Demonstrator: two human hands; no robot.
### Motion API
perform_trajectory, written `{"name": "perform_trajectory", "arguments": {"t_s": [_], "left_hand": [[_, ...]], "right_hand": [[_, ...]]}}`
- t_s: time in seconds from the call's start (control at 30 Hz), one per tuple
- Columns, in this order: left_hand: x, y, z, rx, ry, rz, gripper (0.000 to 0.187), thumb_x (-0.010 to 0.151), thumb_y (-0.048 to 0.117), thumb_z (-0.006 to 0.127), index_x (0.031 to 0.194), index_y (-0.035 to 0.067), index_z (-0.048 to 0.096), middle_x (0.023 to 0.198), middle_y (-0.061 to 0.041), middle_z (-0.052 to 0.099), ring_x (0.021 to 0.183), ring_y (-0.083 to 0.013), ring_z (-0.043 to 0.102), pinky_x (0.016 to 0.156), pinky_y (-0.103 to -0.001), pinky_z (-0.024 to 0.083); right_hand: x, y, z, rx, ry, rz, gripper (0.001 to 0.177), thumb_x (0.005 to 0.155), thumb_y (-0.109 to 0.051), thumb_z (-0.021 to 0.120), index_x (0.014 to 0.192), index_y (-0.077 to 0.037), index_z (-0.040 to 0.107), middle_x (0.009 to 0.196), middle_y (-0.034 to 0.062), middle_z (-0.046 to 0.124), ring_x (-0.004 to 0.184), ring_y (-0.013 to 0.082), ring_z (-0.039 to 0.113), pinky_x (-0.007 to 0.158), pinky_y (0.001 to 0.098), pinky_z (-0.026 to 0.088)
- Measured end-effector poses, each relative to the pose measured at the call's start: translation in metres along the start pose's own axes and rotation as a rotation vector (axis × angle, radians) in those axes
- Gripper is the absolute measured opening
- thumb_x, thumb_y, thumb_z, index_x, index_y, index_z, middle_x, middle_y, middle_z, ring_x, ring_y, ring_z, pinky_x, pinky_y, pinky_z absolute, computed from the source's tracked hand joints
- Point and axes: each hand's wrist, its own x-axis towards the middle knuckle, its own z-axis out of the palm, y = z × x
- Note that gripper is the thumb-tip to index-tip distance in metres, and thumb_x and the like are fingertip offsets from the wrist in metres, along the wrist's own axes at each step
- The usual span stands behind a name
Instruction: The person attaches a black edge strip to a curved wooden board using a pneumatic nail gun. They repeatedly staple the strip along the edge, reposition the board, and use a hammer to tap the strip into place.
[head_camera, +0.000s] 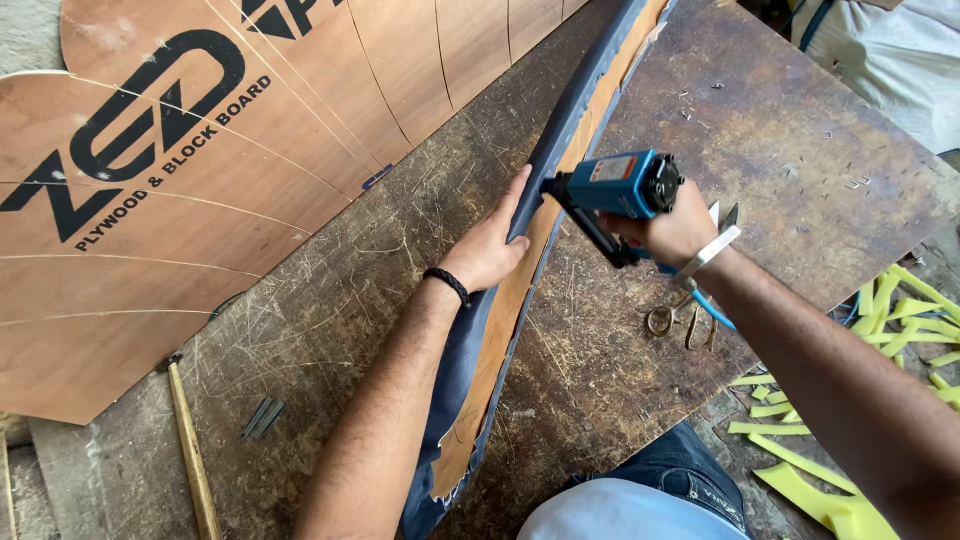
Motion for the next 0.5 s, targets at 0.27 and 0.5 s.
{"name": "perform_trajectory", "arguments": {"t_s": [0.27,0.5], "left_hand": [[-0.002,0.005,-0.003,0.033,-0.015,0.011,0.110,0.090,0.003,0.065,0.159,0.043,-0.010,0.170,-0.014,0.019,0.151,-0.0341,0.034,0.120,-0.049,0.034],[0.001,-0.001,0.000,0.032,-0.062,0.002,0.128,0.079,0.004,0.079,0.157,0.039,-0.017,0.170,-0.013,0.011,0.153,-0.0308,0.028,0.122,-0.049,0.028]], "right_hand": [[-0.022,0.024,0.019,0.001,-0.043,-0.240,0.037,0.075,-0.014,0.089,0.108,-0.005,0.074,0.099,0.0065,0.079,0.091,0.0158,0.075,0.084,0.0326,0.059],[-0.041,0.022,0.028,0.044,-0.075,-0.168,0.037,0.076,-0.018,0.087,0.108,-0.006,0.072,0.097,0.0066,0.079,0.086,0.0153,0.076,0.078,0.0331,0.063]]}}
